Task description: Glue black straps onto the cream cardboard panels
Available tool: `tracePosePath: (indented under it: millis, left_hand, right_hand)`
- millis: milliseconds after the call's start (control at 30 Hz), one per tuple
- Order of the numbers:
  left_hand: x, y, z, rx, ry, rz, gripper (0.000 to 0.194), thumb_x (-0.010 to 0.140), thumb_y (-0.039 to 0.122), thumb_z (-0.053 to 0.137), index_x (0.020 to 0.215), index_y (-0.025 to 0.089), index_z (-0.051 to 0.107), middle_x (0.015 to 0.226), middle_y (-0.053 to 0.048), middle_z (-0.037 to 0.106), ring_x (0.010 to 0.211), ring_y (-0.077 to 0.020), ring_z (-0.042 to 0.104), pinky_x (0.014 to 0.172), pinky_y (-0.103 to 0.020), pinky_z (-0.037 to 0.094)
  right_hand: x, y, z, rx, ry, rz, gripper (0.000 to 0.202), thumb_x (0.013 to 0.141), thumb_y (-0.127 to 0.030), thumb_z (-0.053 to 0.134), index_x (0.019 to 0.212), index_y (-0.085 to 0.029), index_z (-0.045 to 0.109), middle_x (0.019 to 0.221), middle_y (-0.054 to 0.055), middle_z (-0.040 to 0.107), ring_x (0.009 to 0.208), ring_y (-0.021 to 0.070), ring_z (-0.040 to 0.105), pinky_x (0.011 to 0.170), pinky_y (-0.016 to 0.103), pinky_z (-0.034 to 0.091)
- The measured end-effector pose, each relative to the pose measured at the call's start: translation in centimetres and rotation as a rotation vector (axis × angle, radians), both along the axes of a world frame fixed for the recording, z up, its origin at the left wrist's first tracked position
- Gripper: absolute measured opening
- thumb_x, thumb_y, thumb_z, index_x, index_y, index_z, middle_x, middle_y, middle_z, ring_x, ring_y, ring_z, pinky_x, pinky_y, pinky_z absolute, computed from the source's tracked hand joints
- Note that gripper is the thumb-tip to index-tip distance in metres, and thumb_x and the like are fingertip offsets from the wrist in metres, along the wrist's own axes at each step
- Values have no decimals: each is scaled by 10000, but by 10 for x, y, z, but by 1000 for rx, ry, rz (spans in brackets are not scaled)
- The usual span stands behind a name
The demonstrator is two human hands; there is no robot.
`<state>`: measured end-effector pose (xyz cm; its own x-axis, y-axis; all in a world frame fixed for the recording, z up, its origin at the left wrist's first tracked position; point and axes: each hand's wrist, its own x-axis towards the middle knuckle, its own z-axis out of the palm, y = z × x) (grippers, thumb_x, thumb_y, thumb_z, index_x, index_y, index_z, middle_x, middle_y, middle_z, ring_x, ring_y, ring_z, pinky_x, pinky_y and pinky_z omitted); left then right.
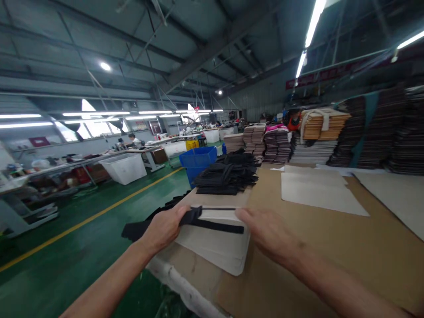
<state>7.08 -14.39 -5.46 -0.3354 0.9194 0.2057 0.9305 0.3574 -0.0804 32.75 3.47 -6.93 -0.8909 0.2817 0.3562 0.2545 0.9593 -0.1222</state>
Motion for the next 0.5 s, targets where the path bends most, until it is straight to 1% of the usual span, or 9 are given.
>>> tracePosePath:
  millis: [67, 100, 133, 167, 233, 300, 333, 433, 500]
  left_hand:
    - [-27, -8, -27, -110, -76, 48, 509, 828, 147, 439, 1311, 254, 558, 1374, -56, 632, 1253, -230, 598, 1096, -376, 433]
    - [-39, -11, -37, -189, -134, 52, 491, 824, 182, 451, 1290, 258, 585, 1365, -49, 641, 1269, -224, 588, 1116, -357, 413]
    - [-49, -14, -43, -221, -172, 45, 495, 800, 232, 495, 1284, 251, 599, 1382, -48, 630, 1298, -231, 564, 1141, -344, 384]
    - [-58, -16, -44, -258, -205, 61, 539, 738, 265, 563, 1275, 255, 609, 1383, -39, 629, 1297, -247, 565, 1135, -337, 390]
    - [-67, -12, -36, -256, -182, 131, 492, 667, 243, 573, 1148, 271, 670, 1246, -25, 713, 1203, -285, 631, 1071, -370, 443]
    - [-62, 4, -16, -150, -141, 187, 317, 726, 271, 514, 989, 281, 691, 1063, -10, 769, 1056, -304, 694, 957, -403, 495]
    - [-53, 16, -4, -67, -140, 176, 259, 775, 307, 480, 937, 277, 679, 996, -7, 774, 985, -299, 707, 901, -398, 507]
    - [-5, 72, 25, 97, -249, 84, 278, 843, 447, 452, 837, 231, 627, 771, -19, 723, 768, -247, 685, 729, -316, 503]
    - [33, 119, 34, 102, -341, -11, 264, 844, 431, 460, 792, 215, 603, 705, 4, 679, 706, -206, 655, 643, -267, 473]
  right_hand:
    - [-24, -8, -26, -37, -102, 43, 343, 909, -129, 424, 1168, -163, 646, 1198, 164, 666, 1127, 310, 614, 959, 490, 470]
    - [-29, -8, -38, -65, -149, 62, 331, 929, -265, 486, 1201, -164, 646, 1259, 183, 641, 1180, 337, 590, 972, 514, 470]
    - [-28, -7, -48, -141, -228, 126, 549, 907, -452, 551, 1351, -129, 559, 1422, 247, 510, 1322, 406, 471, 1026, 579, 423]
    - [-24, -5, -54, -221, -254, 172, 723, 882, -568, 556, 1442, -119, 471, 1512, 266, 399, 1405, 433, 359, 1075, 611, 369]
    - [-7, 7, -55, -369, -260, 255, 896, 855, -677, 534, 1532, -123, 337, 1592, 250, 266, 1477, 414, 219, 1153, 595, 275]
    - [18, 27, -47, -436, -197, 255, 799, 899, -604, 510, 1528, -137, 353, 1591, 199, 310, 1481, 338, 251, 1197, 505, 241]
    - [31, 41, -43, -438, -164, 214, 739, 915, -549, 501, 1514, -131, 382, 1579, 183, 344, 1472, 307, 282, 1207, 466, 234]
    - [71, 94, -42, -428, -108, -59, 650, 927, -471, 458, 1464, -103, 463, 1541, 167, 420, 1445, 279, 347, 1207, 437, 244]
    - [99, 136, -52, -427, -62, -269, 634, 930, -489, 427, 1442, -122, 501, 1505, 145, 478, 1405, 261, 418, 1180, 415, 304]
